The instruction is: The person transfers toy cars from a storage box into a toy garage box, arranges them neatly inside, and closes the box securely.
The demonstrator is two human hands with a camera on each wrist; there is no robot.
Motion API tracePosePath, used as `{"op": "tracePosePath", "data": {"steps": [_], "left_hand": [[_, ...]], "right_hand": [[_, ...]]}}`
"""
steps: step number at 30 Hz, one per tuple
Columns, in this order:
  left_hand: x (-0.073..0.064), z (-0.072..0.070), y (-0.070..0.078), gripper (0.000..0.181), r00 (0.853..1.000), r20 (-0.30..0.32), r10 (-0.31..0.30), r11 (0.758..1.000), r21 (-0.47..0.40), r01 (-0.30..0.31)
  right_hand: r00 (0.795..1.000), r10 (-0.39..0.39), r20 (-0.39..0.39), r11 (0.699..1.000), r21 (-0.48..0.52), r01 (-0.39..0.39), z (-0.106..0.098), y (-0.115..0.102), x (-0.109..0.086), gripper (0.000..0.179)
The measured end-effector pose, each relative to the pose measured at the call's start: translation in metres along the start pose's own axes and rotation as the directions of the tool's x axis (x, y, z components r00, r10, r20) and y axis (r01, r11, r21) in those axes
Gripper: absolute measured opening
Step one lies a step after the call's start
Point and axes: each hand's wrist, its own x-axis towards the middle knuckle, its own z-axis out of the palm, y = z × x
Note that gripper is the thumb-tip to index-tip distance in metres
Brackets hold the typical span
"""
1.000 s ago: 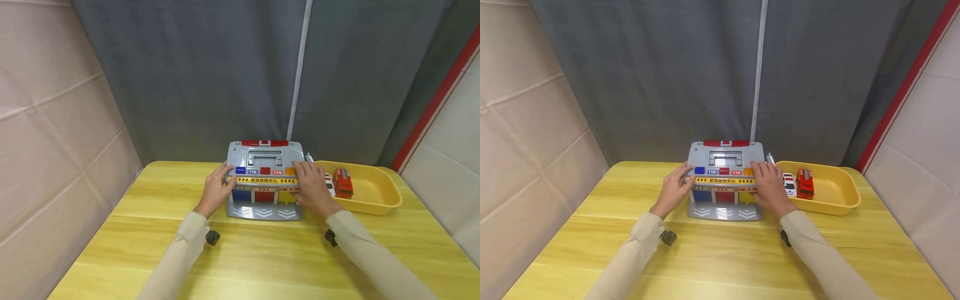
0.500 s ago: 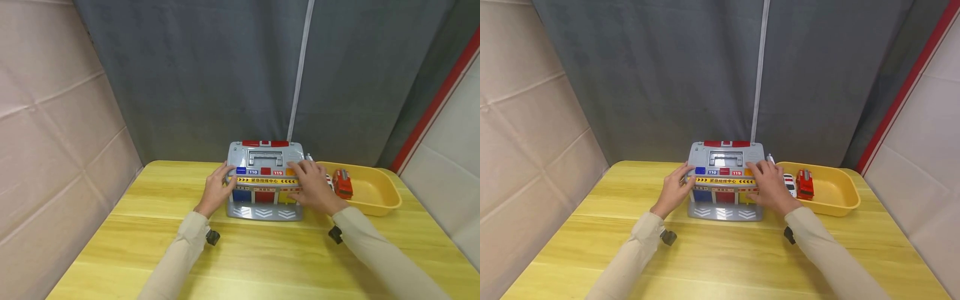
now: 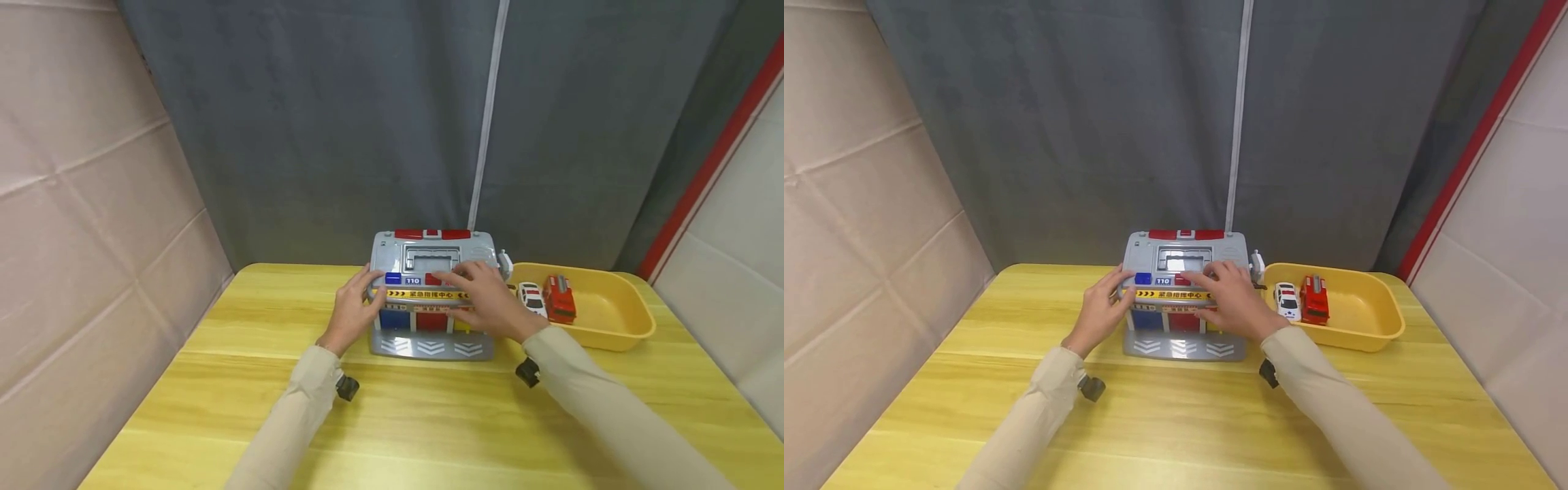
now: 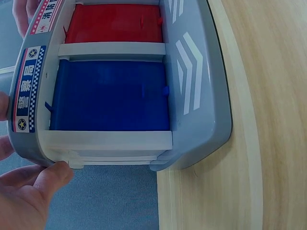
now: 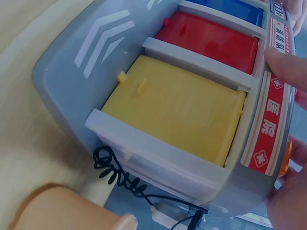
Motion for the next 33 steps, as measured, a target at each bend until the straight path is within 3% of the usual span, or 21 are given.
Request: {"op": "tracePosePath", "data": {"steps": [15, 33], "left_hand": [[0.0003, -0.0023, 0.0023, 0.039, 0.999, -0.02, 0.027, 1.0, -0.002, -0.027], [-0.0036, -0.0035, 0.0026, 0.038, 0.998, -0.046, 0.053, 0.999, 0.007, -0.053]], "right_hand": [[0.996, -0.018, -0.09, 1.0, 0.022, 0.02, 0.0091, 0.0022, -0.0001, 0.064], [0.998, -0.009, -0.07, 1.0, -0.022, 0.007, 0.009, -0.0045, -0.0017, 0.063]]}}
